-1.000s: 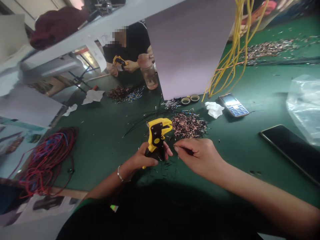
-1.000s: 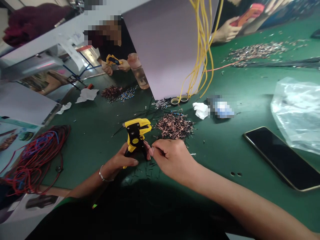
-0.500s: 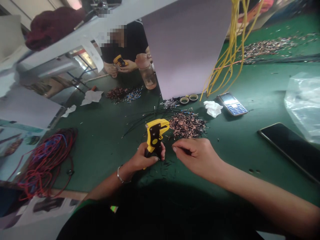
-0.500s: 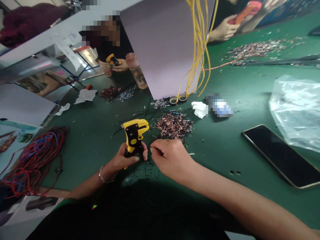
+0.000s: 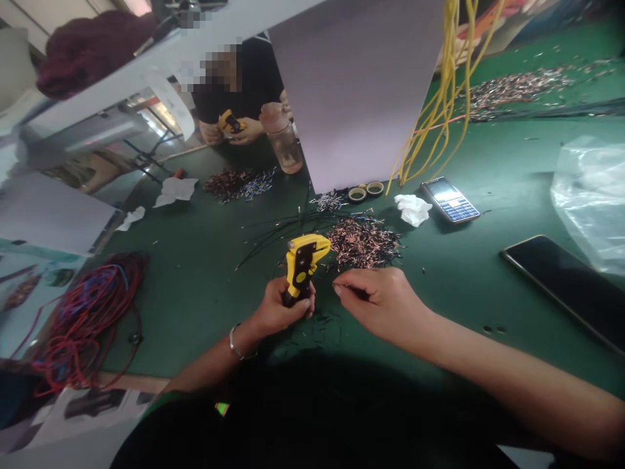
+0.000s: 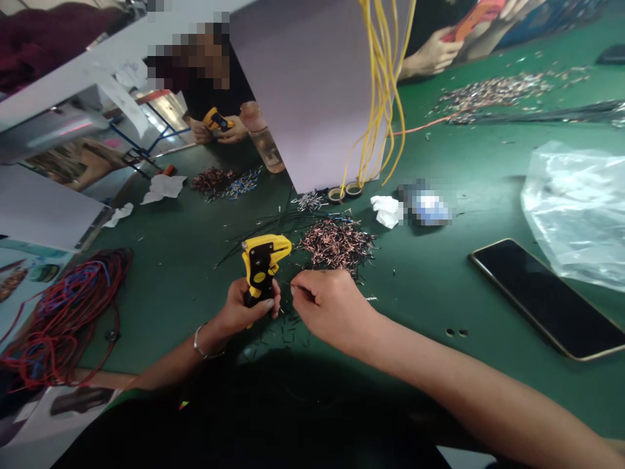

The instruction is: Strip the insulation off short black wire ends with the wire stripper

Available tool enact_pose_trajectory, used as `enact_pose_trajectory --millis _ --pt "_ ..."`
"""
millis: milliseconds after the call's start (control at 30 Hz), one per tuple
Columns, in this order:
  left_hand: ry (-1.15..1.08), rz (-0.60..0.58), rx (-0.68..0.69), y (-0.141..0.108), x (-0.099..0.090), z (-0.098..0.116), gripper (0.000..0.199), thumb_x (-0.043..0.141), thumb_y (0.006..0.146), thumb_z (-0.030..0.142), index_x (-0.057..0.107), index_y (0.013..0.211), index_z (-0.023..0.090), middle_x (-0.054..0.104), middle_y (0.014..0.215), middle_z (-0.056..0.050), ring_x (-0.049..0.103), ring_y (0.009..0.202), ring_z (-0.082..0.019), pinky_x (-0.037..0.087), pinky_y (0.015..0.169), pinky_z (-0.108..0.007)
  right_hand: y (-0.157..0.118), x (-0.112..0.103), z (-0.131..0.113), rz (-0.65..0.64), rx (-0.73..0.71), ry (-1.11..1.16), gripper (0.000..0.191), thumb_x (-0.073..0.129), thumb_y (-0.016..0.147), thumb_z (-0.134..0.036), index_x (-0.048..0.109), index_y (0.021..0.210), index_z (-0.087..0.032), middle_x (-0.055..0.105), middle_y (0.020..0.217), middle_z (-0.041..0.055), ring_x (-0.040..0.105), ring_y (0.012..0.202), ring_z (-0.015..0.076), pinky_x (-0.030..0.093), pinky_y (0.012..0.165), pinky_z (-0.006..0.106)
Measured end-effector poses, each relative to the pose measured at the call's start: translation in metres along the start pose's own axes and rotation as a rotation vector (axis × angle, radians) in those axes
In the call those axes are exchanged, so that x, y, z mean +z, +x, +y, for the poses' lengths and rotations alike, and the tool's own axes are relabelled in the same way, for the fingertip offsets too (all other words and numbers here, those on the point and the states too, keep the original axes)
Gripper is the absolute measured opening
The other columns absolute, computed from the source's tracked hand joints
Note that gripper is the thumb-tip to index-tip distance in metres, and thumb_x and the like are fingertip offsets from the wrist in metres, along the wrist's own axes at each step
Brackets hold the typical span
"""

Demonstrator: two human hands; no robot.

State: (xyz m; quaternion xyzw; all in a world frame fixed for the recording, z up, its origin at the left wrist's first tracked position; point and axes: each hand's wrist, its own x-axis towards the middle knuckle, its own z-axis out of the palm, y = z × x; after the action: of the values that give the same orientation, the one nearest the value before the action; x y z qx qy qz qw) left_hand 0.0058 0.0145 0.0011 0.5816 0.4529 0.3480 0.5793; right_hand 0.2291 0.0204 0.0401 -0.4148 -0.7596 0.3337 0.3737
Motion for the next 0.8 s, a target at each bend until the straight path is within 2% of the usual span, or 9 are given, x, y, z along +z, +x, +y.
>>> enact_pose_trajectory --millis 267,400,600,700,800 --pt "0.02 0.079 -0.067 -0.001 0.003 -0.005 0.028 0.077 0.073 0.034 0.059 0.077 0.012 0.058 0.051 0.002 0.052 0.039 -0.008 0.044 0.041 -0.02 0.001 -0.001 0.003 -0.027 0.043 -0.004 0.025 0.051 0.082 -0.013 0.068 0.064 -0.017 0.064 0.058 0.0013 0.051 0.05 0.01 0.038 0.051 0.024" --pt "-0.063 0.108 -0.12 0.001 0.004 -0.005 0.032 0.079 0.07 0.036 0.057 0.074 0.014 0.055 0.046 0.004 0.047 0.034 -0.008 0.041 0.035 -0.019 0.002 0.0 0.006 -0.046 0.078 0.006 0.024 0.053 0.081 -0.013 0.073 0.069 -0.017 0.064 0.058 0.0006 0.051 0.05 0.0099 0.039 0.051 0.025" --pt "-0.426 -0.101 -0.171 0.008 -0.003 -0.001 0.029 0.077 0.065 0.022 0.062 0.087 0.011 0.061 0.059 -0.001 0.057 0.047 -0.014 0.051 0.046 -0.029 0.012 -0.01 0.014 -0.025 0.182 0.081 0.021 0.057 0.083 -0.019 0.076 0.075 -0.016 0.067 0.06 0.0011 0.054 0.05 0.0104 0.041 0.05 0.024" --pt "-0.584 -0.253 -0.178 0.012 -0.008 0.004 0.036 0.076 0.06 0.02 0.065 0.092 0.009 0.063 0.065 -0.004 0.061 0.054 -0.018 0.053 0.053 -0.034 0.018 -0.022 0.019 0.002 0.249 0.15 0.019 0.06 0.083 -0.024 0.077 0.077 -0.017 0.061 0.051 -0.0018 0.052 0.045 0.0101 0.04 0.046 0.023" --pt "-0.652 -0.402 -0.214 0.014 -0.011 0.009 0.043 0.077 0.056 0.022 0.067 0.095 0.009 0.066 0.069 -0.008 0.064 0.059 -0.021 0.055 0.058 -0.037 0.022 -0.03 0.022 0.038 0.253 0.201 0.017 0.062 0.083 -0.024 0.077 0.078 -0.018 0.062 0.05 -0.0014 0.055 0.047 0.011 0.044 0.049 0.024"
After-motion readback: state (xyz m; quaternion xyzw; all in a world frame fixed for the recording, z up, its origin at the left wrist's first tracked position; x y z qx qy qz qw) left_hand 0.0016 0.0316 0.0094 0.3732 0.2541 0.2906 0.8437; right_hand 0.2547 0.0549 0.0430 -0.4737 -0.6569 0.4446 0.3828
